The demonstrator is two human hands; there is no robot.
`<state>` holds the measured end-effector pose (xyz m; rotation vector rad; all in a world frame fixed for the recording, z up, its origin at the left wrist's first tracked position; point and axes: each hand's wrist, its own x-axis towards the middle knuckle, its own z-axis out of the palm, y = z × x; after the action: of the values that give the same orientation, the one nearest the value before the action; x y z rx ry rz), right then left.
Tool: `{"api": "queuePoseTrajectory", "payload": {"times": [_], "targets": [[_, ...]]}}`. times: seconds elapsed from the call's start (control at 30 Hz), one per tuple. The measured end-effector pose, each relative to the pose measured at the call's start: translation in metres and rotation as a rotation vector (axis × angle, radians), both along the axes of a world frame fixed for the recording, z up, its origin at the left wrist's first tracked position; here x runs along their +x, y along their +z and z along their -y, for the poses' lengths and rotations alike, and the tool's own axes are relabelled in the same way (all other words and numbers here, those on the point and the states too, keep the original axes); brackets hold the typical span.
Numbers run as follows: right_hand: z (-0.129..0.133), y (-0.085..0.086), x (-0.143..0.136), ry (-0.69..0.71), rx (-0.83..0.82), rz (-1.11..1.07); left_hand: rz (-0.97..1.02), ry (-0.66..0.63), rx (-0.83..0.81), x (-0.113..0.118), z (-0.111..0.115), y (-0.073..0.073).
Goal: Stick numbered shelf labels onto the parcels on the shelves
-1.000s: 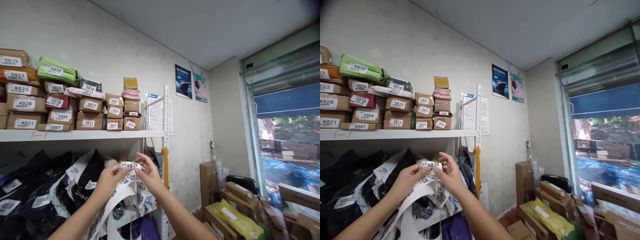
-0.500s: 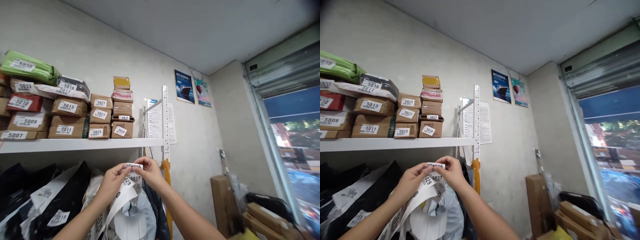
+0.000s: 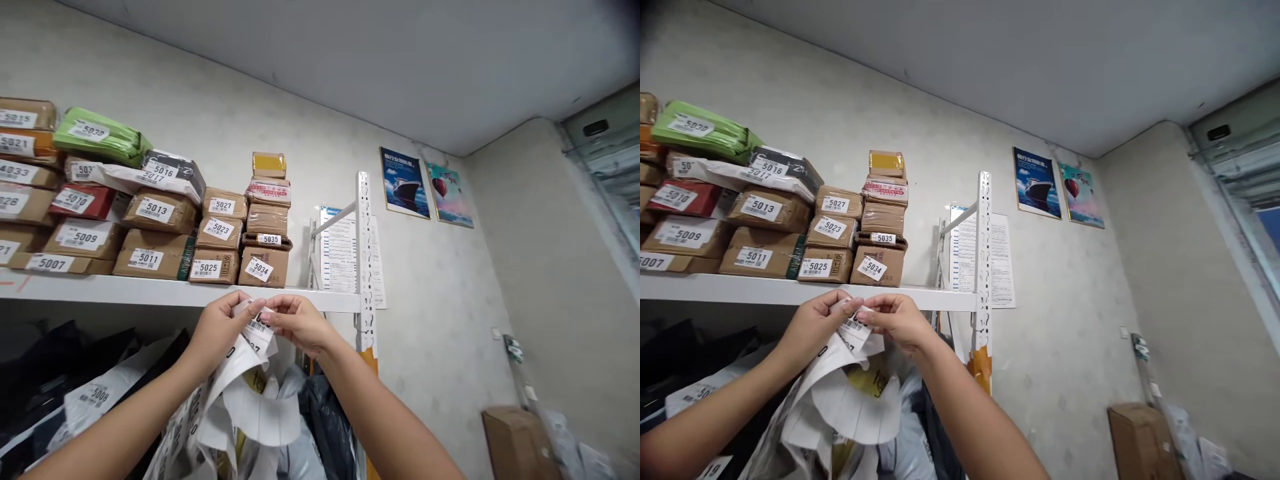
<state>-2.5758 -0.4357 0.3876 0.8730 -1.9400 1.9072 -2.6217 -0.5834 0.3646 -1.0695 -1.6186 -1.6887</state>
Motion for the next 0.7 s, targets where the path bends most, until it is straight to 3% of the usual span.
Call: {"api": "queuePoseTrajectory", "payload": {"times": [0.17,0.4,0.47,0.57,0.7], "targets": [[0.017,0.038,-0.008,-0.307,0.114,-0.375,0.005,0.073,-0.05,-0.008,0.021,0.026],[0.034,0.112,-0.035,-0.592,0.088,-0.786,0.188,-0.121,0.069,-0.016,0.028,0.047],[0.03,0.139,-0.047,-0.734,0.083,-0.86,0.242,-0.193,0.082,-0.017,0.029,0.049],[0.019,0.173,-0.063,-0.945,0.22,-0.85,0.31,-0.342,0.105,-0.019,0.03,0.046],[0.014,0.186,-0.074,-1.056,0.392,-0.846,0.355,-0.45,0.135,-0.021,0.032,0.036]]}}
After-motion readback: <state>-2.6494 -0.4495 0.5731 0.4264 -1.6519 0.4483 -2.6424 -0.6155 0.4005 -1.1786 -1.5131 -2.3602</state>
